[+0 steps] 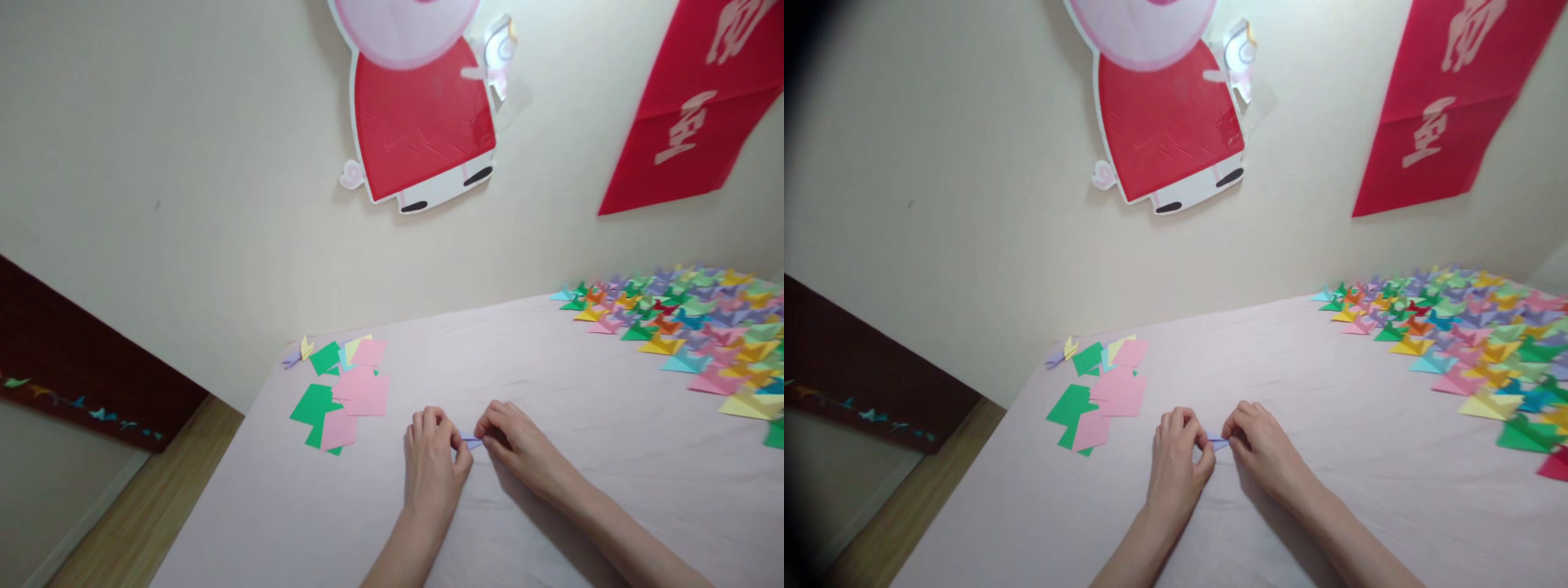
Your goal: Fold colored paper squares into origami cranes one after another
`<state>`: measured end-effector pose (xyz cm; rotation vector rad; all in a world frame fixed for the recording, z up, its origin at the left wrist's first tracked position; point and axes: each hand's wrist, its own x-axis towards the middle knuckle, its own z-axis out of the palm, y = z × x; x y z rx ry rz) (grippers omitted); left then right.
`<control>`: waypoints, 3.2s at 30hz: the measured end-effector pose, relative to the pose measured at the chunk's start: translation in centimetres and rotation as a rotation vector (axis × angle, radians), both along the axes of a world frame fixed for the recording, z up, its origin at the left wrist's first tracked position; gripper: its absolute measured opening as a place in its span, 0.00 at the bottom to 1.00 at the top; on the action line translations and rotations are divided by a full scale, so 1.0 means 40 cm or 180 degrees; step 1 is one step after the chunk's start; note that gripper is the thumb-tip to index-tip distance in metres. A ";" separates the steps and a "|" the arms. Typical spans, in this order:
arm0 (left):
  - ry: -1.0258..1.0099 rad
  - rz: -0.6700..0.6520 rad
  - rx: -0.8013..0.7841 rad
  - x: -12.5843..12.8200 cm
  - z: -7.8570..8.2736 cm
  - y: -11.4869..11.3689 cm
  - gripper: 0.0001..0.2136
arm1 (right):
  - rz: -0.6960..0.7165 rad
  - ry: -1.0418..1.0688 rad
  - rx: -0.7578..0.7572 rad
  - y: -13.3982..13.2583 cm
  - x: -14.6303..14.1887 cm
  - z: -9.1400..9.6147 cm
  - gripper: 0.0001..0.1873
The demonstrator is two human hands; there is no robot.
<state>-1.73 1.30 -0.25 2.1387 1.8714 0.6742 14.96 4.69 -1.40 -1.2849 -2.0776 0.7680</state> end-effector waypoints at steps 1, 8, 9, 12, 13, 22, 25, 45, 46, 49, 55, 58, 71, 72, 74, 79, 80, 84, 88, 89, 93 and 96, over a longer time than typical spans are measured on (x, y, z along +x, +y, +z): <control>0.0005 0.0005 -0.0005 0.000 0.000 0.001 0.07 | 0.0013 0.0051 -0.0025 0.002 0.003 -0.001 0.10; -0.0049 0.0027 -0.0023 0.001 -0.002 0.000 0.07 | -0.0144 0.0168 -0.0133 -0.003 -0.004 0.011 0.08; -0.0090 0.0024 -0.0009 0.001 -0.003 -0.001 0.07 | -0.0194 0.0108 -0.0110 -0.006 -0.009 0.012 0.08; -0.0225 -0.0001 0.0035 -0.002 -0.006 -0.003 0.08 | -0.0310 -0.0144 -0.0005 -0.014 -0.025 0.013 0.07; -0.0254 -0.0004 0.0039 -0.003 -0.007 -0.003 0.08 | -0.0336 -0.0213 0.0021 -0.015 -0.029 0.012 0.06; -0.0313 0.0026 0.0033 -0.003 -0.009 0.001 0.09 | -0.0275 -0.0320 -0.0039 -0.012 -0.025 0.007 0.08; -0.0370 0.0067 -0.0019 -0.003 -0.003 0.000 0.09 | -0.0239 -0.0320 -0.0063 -0.011 -0.022 0.007 0.09; -0.0617 -0.0048 -0.0143 -0.015 0.000 -0.002 0.08 | -0.0585 -0.0627 0.0148 -0.033 -0.057 0.015 0.05; -0.0625 -0.0045 -0.0147 -0.015 0.000 -0.002 0.08 | -0.0578 -0.0622 0.0135 -0.033 -0.056 0.015 0.06; -0.0609 -0.0046 -0.0179 -0.015 -0.001 -0.002 0.09 | -0.0541 -0.0595 0.0093 -0.031 -0.053 0.014 0.07; -0.0555 -0.0025 -0.0298 -0.016 -0.002 0.000 0.09 | -0.0421 -0.0534 0.0150 -0.035 -0.048 0.015 0.06; -0.0549 -0.0012 -0.0288 -0.014 -0.003 -0.003 0.08 | -0.0446 -0.0551 0.0231 -0.041 -0.050 0.017 0.02; -0.0495 -0.0025 -0.0288 -0.008 0.000 -0.009 0.10 | -0.0444 -0.0492 0.0096 -0.038 -0.050 0.021 0.07; -0.0485 -0.0021 -0.0297 -0.008 -0.001 -0.009 0.10 | -0.0418 -0.0472 0.0066 -0.036 -0.047 0.021 0.08; -0.0465 -0.0006 -0.0317 -0.009 -0.003 -0.009 0.10 | -0.0372 -0.0439 0.0013 -0.032 -0.042 0.019 0.11; -0.0498 0.0034 -0.0302 -0.006 -0.001 -0.011 0.11 | -0.0300 -0.0387 -0.0017 -0.024 -0.030 0.014 0.14; -0.0506 0.0067 -0.0295 -0.004 0.001 -0.012 0.12 | -0.0290 -0.0380 -0.0012 -0.024 -0.029 0.014 0.14; -0.0544 0.0198 -0.0252 0.010 0.009 -0.016 0.13 | -0.0298 -0.0364 0.0024 -0.028 -0.030 0.016 0.11; -0.0563 0.0320 -0.0219 0.024 0.016 -0.019 0.09 | -0.0354 -0.0425 0.0117 -0.033 -0.034 0.017 0.08; -0.0550 0.0337 -0.0202 0.027 0.017 -0.019 0.08 | -0.0355 -0.0438 0.0119 -0.034 -0.035 0.018 0.08; -0.0493 0.0371 -0.0213 0.031 0.020 -0.015 0.09 | -0.0356 -0.0465 0.0073 -0.034 -0.036 0.025 0.08; -0.0474 0.0399 -0.0286 0.030 0.021 -0.011 0.10 | -0.0371 -0.0475 0.0047 -0.034 -0.037 0.028 0.10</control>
